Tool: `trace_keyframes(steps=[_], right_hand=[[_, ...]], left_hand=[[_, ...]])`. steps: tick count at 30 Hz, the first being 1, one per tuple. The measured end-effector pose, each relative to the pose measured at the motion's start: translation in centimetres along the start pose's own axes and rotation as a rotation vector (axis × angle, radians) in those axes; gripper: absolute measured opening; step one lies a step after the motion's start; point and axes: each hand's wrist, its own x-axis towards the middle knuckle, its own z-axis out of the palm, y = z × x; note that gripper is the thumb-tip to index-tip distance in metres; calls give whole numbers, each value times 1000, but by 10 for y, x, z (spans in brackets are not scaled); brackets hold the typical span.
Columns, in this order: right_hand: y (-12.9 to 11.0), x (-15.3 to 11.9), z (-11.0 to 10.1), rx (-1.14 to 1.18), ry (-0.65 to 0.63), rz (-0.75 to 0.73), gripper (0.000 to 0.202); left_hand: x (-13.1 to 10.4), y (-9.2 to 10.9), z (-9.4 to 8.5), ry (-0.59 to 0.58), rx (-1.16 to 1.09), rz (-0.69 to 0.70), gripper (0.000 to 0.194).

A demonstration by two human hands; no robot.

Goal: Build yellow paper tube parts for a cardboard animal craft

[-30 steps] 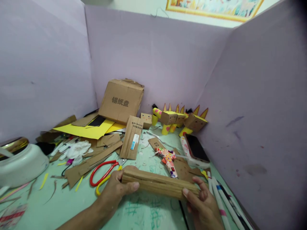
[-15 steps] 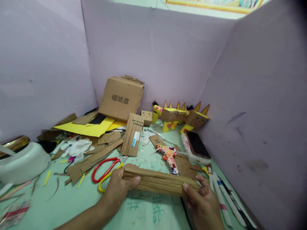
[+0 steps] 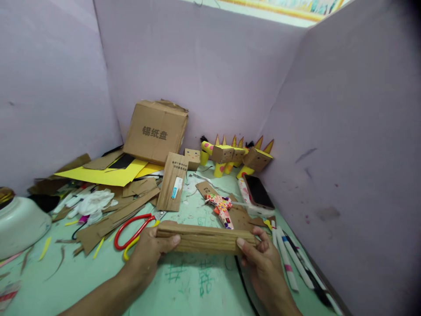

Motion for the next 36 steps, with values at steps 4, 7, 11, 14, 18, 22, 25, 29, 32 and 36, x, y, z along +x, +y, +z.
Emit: trace_keyframes(steps=[4, 7, 11, 14, 18, 22, 25, 29, 32, 36], right_hand=[[0, 3, -1, 31, 34, -5, 54], [0, 2, -1, 50, 53, -31, 52], [-2, 0, -1, 75, 37, -49, 52], [-5, 2, -1, 78, 33, -34, 57], [-6, 5, -5, 85, -3, 20, 61], [-6, 5, -8, 87, -28, -16, 58], [-5, 5, -11, 71, -25, -84, 56], [-5, 10, -19, -42, -52, -100, 51], [-11, 13, -25, -323, 5, -287, 48], [-32, 6, -17, -640, -124, -491, 45]], left_hand=[[2, -2, -2, 48, 12, 9, 27], [0, -1, 0, 94, 5, -4, 30], [-1, 1, 4, 102, -18, 3, 31], [1, 2, 2, 87, -17, 30, 30], [4, 3, -5, 101, -10, 63, 27], [4, 3, -7, 113, -24, 80, 29], [5, 3, -7, 90, -4, 95, 28], [5, 6, -8, 94, 12, 129, 25], [1, 12, -9, 101, 31, 106, 27], [-7, 19, -5, -9, 55, 87, 28]])
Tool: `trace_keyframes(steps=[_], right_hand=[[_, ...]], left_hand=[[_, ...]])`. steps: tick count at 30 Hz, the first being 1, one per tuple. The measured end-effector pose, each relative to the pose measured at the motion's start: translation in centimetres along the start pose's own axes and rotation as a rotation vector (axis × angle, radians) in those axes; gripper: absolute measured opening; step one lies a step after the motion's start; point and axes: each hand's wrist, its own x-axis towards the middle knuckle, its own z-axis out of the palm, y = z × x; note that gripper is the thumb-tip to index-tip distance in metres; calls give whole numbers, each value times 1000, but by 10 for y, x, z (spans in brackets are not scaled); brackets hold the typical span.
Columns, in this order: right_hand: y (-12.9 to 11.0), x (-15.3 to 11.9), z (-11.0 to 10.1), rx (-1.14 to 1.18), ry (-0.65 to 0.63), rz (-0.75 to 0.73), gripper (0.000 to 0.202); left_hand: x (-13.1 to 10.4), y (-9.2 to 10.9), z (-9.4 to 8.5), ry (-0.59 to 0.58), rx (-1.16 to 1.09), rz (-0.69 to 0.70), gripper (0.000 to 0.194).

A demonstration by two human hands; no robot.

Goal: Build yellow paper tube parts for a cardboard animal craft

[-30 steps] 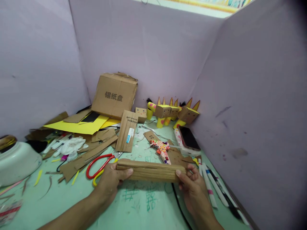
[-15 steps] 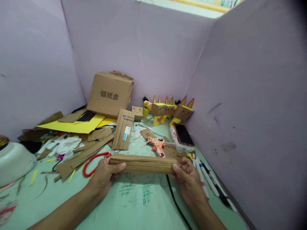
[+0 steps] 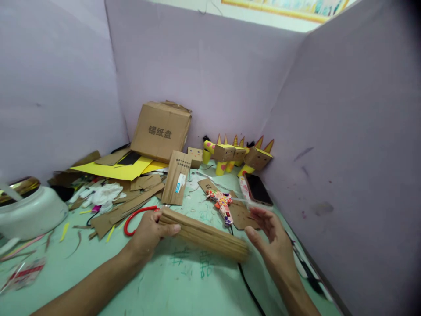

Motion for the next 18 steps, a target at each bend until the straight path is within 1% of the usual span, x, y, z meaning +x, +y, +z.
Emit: trace_keyframes(steps=[2, 4, 6, 7, 9, 12, 15, 18], right_hand=[[-20, 0, 4, -143, -192, -128, 44], [-38, -3, 15, -244, -382, -287, 46], [-48, -7, 31, -295, -491, -447, 45], [-49, -9, 40, -330, -508, -518, 44], [-44, -13, 57, -418, -475, -638, 44], [-29, -18, 77, -500, -327, -763, 47], [-18, -19, 86, -512, -239, -797, 43], [-17, -19, 86, -503, -237, -791, 38]], left_hand=[[-4, 2, 3, -47, -6, 34, 25], [-7, 2, 4, -62, -7, 52, 23], [-8, 2, 3, -61, 1, 59, 23], [-8, 1, 2, -58, 0, 66, 23], [-6, -2, 1, -41, -15, 76, 24], [-3, -7, 0, -22, -57, 71, 25], [-2, -9, 2, -22, -71, 77, 25], [-3, -6, 5, -18, -80, 76, 23]])
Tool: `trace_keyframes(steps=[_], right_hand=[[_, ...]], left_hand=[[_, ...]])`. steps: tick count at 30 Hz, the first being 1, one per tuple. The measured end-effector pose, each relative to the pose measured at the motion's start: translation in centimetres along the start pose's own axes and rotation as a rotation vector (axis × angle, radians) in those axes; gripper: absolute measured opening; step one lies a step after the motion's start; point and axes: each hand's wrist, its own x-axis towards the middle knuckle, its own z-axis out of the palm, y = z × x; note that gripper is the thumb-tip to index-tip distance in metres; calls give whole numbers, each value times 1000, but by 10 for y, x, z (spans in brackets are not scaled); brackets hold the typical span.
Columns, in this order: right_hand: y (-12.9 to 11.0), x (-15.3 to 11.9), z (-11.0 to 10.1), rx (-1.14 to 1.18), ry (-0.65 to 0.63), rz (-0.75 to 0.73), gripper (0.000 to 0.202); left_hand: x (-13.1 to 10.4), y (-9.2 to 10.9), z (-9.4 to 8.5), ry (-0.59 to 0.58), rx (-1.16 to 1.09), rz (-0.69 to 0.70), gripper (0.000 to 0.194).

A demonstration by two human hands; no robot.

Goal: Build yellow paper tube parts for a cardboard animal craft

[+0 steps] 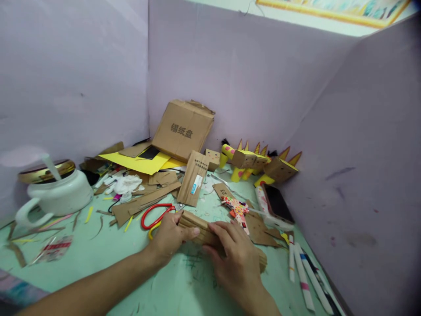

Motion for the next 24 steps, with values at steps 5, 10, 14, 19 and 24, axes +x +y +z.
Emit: trace_keyframes(steps=[5, 10, 14, 19, 24], right_hand=[[-2, 2, -3, 25, 8, 10, 34], [-3, 2, -3, 36, 8, 18, 32], [-2, 1, -2, 52, 16, 30, 32], [-2, 1, -2, 57, 20, 19, 31], [-3, 2, -2, 68, 31, 18, 29]], left_hand=[[-3, 2, 4, 47, -17, 1, 22], [-3, 1, 5, 75, 3, 0, 25], [-2, 0, 6, 94, 8, -5, 27], [-1, 0, 7, 109, 0, -10, 24], [-1, -1, 7, 109, 15, -6, 23]])
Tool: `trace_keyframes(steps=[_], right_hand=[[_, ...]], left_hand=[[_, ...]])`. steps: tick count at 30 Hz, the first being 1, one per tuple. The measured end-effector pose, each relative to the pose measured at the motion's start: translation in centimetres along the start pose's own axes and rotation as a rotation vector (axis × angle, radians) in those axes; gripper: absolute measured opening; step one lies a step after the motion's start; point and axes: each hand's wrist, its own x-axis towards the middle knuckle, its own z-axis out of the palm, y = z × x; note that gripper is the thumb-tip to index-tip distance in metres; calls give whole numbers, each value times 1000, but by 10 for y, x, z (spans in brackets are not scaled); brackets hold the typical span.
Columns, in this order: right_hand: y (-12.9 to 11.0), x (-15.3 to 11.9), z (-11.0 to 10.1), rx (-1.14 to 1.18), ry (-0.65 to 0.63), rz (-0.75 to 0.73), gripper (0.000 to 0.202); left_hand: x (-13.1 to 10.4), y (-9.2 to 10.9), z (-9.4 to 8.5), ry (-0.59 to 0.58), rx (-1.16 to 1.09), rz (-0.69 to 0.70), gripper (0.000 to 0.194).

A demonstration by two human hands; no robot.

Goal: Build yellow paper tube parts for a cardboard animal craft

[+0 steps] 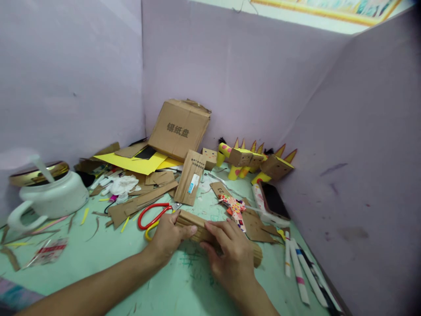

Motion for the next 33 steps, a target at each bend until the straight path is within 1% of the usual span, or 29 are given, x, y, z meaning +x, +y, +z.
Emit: trace_keyframes(steps=[4, 10, 15, 17, 19, 20, 21, 22, 23, 24, 25, 26, 27, 28, 30, 31, 33], right_hand=[[1, 0, 0, -1, 0, 0, 28], [2, -1, 0, 7, 1, -6, 30], [3, -1, 1, -10, -16, -4, 29], [4, 0, -3, -8, -44, -26, 36], [7, 2, -11, 13, -22, -24, 52], [9, 2, -17, 36, 29, 21, 59], [13, 3, -23, 67, 111, 115, 61], [19, 3, -29, 111, 212, 245, 59], [25, 3, -35, 169, 312, 397, 51], [32, 3, -40, 239, 390, 537, 43], [39, 3, -45, 311, 427, 644, 39], [45, 3, -49, 376, 414, 707, 39], [50, 3, -52, 424, 347, 719, 42], [53, 4, -55, 454, 241, 693, 46], [53, 5, -58, 482, -23, 582, 58], [50, 6, -59, 495, -141, 523, 64], [42, 9, -56, 521, -320, 435, 75]], left_hand=[[1, -2, -1, 3, 16, 8, 25], [0, 1, -1, -14, 51, 23, 19], [3, -4, -2, -39, 11, 17, 22], [5, -5, -6, -53, 1, 10, 22], [7, -2, -11, -61, 10, 31, 23], [7, 1, -14, -48, 34, 73, 24], [7, 5, -16, -21, 78, 137, 24], [7, 9, -18, 19, 137, 216, 25], [6, 13, -20, 59, 209, 299, 27], [6, 16, -22, 87, 286, 378, 28], [5, 19, -23, 93, 363, 448, 29], [5, 20, -24, 61, 440, 513, 27], [6, 21, -26, -6, 519, 584, 24], [6, 20, -27, -91, 597, 663, 20], [7, 19, -31, -263, 731, 823, 13], [7, 19, -32, -329, 778, 890, 11], [6, 20, -34, -406, 830, 985, 10]])
